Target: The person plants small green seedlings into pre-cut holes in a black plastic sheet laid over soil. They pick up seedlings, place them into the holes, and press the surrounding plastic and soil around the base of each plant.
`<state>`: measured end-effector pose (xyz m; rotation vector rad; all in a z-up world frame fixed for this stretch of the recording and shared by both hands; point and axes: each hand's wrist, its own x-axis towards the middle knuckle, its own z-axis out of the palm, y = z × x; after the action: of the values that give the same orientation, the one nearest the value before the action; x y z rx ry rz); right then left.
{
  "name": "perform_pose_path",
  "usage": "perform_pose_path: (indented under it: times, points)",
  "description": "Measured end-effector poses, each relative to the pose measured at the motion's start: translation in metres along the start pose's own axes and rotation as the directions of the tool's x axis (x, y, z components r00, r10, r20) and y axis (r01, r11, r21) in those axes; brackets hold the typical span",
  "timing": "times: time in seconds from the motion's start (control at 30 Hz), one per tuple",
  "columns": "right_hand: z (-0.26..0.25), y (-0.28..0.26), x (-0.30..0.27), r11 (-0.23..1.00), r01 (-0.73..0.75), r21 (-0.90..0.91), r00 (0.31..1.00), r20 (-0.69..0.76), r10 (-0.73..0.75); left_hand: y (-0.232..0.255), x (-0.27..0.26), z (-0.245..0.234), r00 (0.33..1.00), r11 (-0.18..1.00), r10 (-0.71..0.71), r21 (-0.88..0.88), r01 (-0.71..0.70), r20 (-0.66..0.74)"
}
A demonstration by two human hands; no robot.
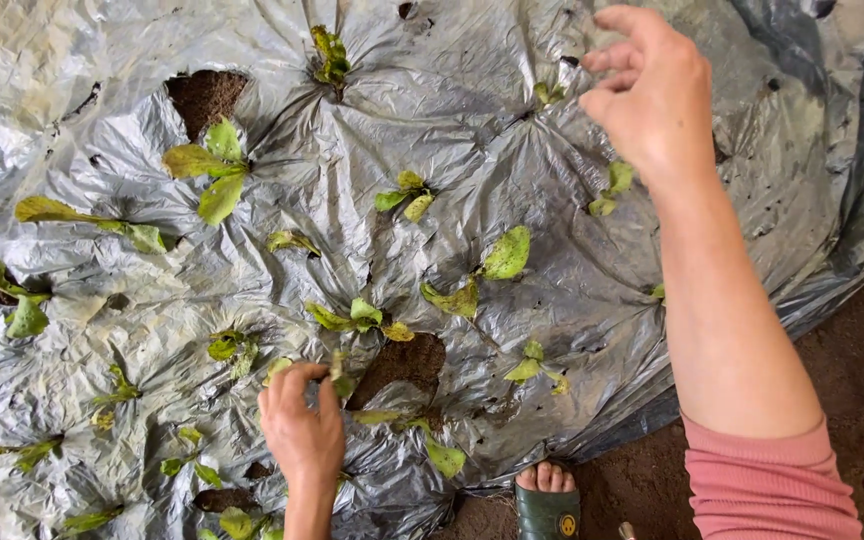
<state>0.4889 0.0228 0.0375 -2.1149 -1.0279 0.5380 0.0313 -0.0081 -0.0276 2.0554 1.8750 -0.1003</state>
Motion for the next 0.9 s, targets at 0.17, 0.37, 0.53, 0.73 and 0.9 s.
perform_pose_path:
  times: [0.17,0.37,0.53,0.73,0.9]
  points:
    - [-0.002,-0.116,-0.062,0.944,-0.253,-0.213,0.762,0.557,0.330,0.027,-0.013,-0.040,0.994,0.730,-0.043,-0.676,0.099,0.099]
    - [0.068,-0.092,-0.111,0.900,0.123,0.418,0.572,0.711,-0.408,0.079,-0.016,-0.050,0.976,0.692,0.178,-0.722,-0.032,0.127]
    - [0.072,-0.090,-0.095,0.906,-0.077,0.417,0.559,0.770,-0.307,0.108,-0.011,-0.061,0.985,0.537,0.130,-0.843,0.025,0.112]
    - [0.081,-0.095,-0.071,0.922,-0.073,0.380,0.587,0.764,-0.268,0.129,0.023,-0.058,0.975,0.394,0.145,-0.914,0.100,0.169]
    - [0.054,-0.111,-0.004,0.921,-0.311,0.234,0.809,0.574,0.128,0.177,0.077,-0.075,0.965,0.588,0.214,-0.809,-0.004,0.150]
